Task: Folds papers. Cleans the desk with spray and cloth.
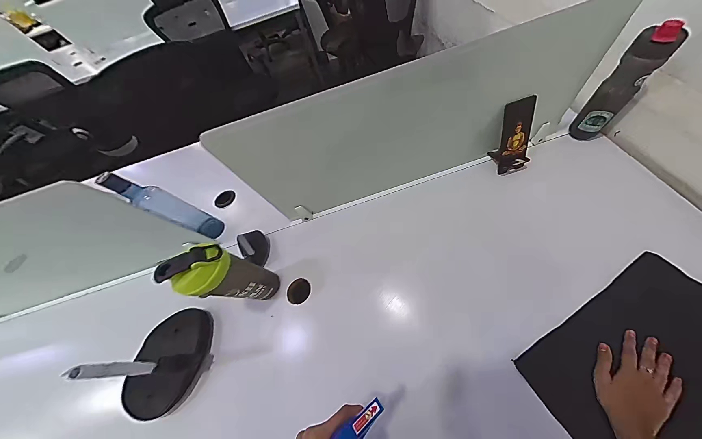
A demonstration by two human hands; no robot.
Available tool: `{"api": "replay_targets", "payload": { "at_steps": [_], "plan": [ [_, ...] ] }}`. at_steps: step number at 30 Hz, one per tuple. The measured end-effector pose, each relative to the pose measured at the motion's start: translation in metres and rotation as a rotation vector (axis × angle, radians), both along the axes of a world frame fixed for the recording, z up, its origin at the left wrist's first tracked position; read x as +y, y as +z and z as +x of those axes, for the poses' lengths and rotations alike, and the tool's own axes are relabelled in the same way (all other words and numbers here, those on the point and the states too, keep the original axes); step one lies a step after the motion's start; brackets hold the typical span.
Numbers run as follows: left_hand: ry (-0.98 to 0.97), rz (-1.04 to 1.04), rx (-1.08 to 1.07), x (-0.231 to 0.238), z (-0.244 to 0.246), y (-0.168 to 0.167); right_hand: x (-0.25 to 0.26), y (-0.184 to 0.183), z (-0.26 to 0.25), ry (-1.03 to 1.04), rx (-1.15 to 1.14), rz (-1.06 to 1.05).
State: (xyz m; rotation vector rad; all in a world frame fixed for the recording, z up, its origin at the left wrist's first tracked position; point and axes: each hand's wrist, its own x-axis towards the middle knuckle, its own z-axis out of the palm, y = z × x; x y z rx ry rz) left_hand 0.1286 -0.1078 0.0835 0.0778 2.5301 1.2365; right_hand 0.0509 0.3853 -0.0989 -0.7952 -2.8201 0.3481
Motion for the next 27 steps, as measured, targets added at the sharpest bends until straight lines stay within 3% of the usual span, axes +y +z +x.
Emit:
{"api": "replay_targets", "payload": {
  "at_steps": [7, 13, 27],
  "plan": [
    [-0.014, -0.103, -0.055, -0.023, 0.02, 0.006, -0.053, 0.0, 0.032, 0.032, 0.003, 0.002],
    [0.151, -0.056, 0.121, -0.045, 0.028, 0.004, -0.054, -0.001, 0.032, 0.018, 0.005, 0.009],
    [0.135, 0.079, 0.27, -0.044, -0.001, 0.007, -0.053, 0.001, 0.029, 0.009, 0.001, 0.0]
  ]
}}
